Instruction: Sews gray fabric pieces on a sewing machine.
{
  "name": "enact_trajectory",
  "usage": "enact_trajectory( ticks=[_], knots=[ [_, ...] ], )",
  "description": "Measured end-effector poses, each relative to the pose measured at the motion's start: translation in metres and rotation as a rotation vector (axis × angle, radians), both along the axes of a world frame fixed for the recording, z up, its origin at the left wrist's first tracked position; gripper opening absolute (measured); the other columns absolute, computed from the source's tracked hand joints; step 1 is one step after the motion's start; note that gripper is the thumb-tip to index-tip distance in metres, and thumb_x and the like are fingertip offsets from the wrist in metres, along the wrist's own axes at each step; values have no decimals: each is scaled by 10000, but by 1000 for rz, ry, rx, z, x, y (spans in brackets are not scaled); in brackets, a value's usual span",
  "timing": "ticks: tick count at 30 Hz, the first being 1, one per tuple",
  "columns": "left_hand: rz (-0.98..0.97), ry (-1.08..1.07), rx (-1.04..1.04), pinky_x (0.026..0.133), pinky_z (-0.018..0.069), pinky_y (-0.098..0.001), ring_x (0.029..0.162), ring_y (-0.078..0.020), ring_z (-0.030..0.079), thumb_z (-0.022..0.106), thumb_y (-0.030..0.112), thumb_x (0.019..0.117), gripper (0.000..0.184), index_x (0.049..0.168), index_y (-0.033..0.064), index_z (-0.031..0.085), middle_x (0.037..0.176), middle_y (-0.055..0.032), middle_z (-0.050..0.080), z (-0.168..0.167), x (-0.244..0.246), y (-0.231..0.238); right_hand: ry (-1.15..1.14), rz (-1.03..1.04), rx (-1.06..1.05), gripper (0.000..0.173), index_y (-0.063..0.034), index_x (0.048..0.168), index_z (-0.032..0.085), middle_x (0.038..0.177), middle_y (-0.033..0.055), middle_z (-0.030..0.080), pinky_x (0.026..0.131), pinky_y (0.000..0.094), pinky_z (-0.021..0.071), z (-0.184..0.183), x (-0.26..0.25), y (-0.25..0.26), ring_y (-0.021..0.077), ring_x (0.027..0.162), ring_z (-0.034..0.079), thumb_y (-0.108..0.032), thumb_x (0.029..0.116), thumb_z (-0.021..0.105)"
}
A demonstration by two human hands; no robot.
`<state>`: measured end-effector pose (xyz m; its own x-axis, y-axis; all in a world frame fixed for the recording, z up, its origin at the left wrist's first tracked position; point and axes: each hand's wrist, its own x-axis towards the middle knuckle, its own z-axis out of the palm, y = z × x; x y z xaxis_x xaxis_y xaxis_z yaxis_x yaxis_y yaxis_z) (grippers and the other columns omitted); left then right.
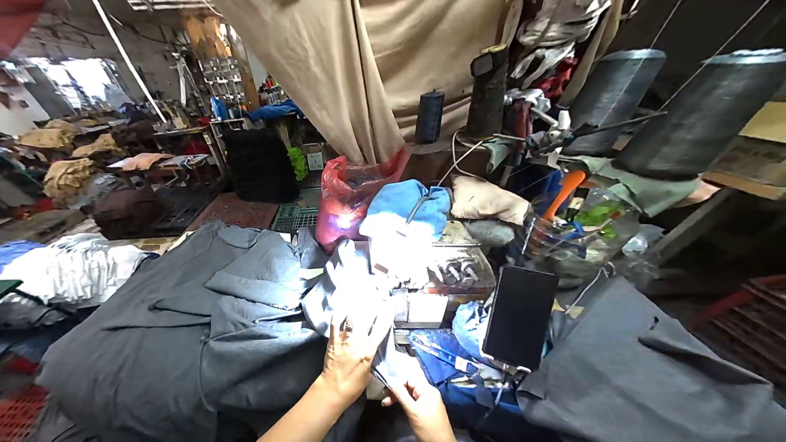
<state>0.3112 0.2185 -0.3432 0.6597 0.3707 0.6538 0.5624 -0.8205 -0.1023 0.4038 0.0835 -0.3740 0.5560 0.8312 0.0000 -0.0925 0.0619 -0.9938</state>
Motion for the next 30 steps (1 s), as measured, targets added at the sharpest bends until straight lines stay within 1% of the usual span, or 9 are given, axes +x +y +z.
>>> enact_trajectory(
  ticks=[6,10,13,18,20,22,24,25,30],
  knots=[
    [-20,-38,28,981,494,-645,1092,-398,707,727,56,770,444,1169,241,791,1132,-124,764,6,-1,12,-151,-92,25,130,-14,850,684,718,-13,686,672,228,570,17,23,45,44,663,662,-40,953,609],
    [-73,-53,-2,928,535,-605,1097,-321,713,660,62,886,276,1076,206,801,1151,-34,768,19,7,25,-100,-134,-42,156,27,899,675,680,7,657,586,232,532,29,41,80,60,589,618,-82,982,599],
    [-60,-103,0,938,530,-619,1118,-335,709,674,59,854,248,1026,174,810,1153,-83,763,23,13,31,52,-85,-120,159,54,1005,573,570,5,563,434,203,449,37,48,98,58,435,516,-74,1049,491],
    [-126,-128,-66,948,520,-626,1109,-341,706,676,11,826,241,982,141,807,1107,-92,769,21,12,39,68,-74,-151,183,42,1035,571,599,1,560,425,203,424,36,51,101,58,445,490,-105,1067,467],
    [-89,-12,-168,967,508,-624,1130,-354,695,665,-18,840,288,1041,134,804,1144,-117,757,27,13,37,62,-84,-144,179,44,1073,565,616,8,563,437,212,435,37,50,99,67,461,502,-114,1066,482],
    [-30,103,-424,1090,421,-579,1273,-347,610,573,-4,938,350,1214,117,752,1312,-141,689,42,19,37,60,-96,-126,200,54,1128,559,637,16,561,446,225,436,34,49,99,79,476,509,-122,1066,487],
    [-43,78,-679,1200,323,-535,1410,-349,481,486,134,1038,383,1386,107,644,1456,-163,581,58,25,44,86,-110,-89,128,32,1070,547,618,3,559,425,204,421,31,48,99,62,461,500,-81,1043,495],
    [-45,112,-651,1202,309,-567,1437,-371,456,450,186,1064,406,1432,109,601,1492,-162,555,55,29,51,84,-110,-92,122,23,1071,540,622,-3,557,427,205,430,32,48,99,60,465,505,-87,1045,494],
    [-66,-21,-743,1168,337,-590,1395,-378,498,514,166,1031,400,1411,86,613,1464,-158,580,44,35,56,134,-69,-71,130,18,1080,535,613,9,574,412,213,432,30,49,95,74,454,518,-94,1059,472]
  ],
)
